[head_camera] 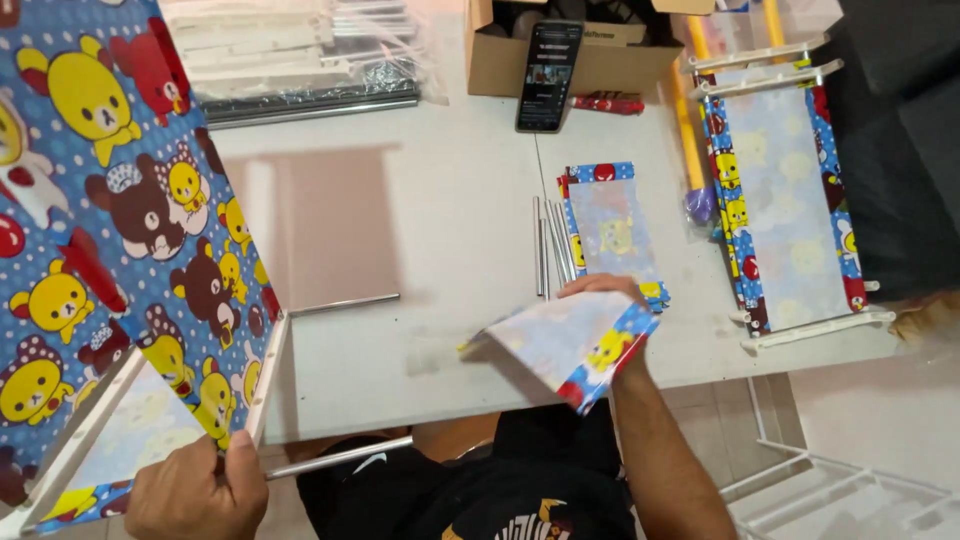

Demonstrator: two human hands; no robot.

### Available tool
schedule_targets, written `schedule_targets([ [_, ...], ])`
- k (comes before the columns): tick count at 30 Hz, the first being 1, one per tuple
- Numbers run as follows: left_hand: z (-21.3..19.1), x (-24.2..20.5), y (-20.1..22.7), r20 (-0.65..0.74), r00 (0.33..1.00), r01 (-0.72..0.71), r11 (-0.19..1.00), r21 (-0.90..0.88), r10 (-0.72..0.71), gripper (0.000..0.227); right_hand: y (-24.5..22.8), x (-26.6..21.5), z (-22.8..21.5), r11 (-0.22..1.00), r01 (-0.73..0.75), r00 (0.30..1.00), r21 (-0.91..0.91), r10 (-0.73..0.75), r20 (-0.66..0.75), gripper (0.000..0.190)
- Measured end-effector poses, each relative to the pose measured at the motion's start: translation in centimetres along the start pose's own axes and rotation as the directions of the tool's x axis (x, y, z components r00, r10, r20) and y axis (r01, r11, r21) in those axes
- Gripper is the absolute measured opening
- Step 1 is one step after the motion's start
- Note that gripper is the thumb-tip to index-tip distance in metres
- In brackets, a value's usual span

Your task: Disassembling a portable fabric and metal rod shelf unit by pulling out the rods and removing the fabric liners.

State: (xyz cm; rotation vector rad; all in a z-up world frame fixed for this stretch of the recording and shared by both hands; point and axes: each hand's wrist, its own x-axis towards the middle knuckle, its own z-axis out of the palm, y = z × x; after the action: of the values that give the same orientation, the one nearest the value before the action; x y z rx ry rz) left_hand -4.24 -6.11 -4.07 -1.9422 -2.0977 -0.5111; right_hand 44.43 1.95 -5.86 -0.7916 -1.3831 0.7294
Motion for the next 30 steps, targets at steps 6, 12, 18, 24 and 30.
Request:
schedule_targets([
  [6, 3.4, -0.1, 1.1, -0.075, 0.997, 0.024, 0.997, -0.073, -0.029, 0.052, -1.9, 6.6, -5.3, 0.495, -0.838, 0.525, -0.228, 0.621, -0.582, 0.023],
  [12, 10.3, 0.1, 0.2, -0.152, 0.983, -0.129, 0.970, -0.206, 0.099, 0.038, -0.7, 8.9, -6.8, 0.215, -0.826, 0.519, -0.522, 0.653, -0.551, 0.044],
  [18, 10.2, 1.9, 2.7, 0.348, 0.933, 0.194, 0.944, -0.265, -0.094, 0.040, 0.6, 9.3, -6.5, 0.072, -0.740, 0.546, -0.668, 0.644, -0.536, 0.045],
  [24, 8.2, 3.8, 4.2, 0.434, 0.901, 0.092, 0.983, -0.160, -0.014, 0.049, 0.5, 8.8, -6.5, 0.133, -0.572, 0.763, -0.810, 0.447, -0.466, 0.049],
  [30, 4.3, 3.4, 4.4, 0.147, 0.989, 0.068, 0.938, -0.339, -0.019, 0.030, -3.8, 10.3, -0.8, 0.605, -0.025, 0.993, -0.796, 0.105, 0.048, 0.008],
])
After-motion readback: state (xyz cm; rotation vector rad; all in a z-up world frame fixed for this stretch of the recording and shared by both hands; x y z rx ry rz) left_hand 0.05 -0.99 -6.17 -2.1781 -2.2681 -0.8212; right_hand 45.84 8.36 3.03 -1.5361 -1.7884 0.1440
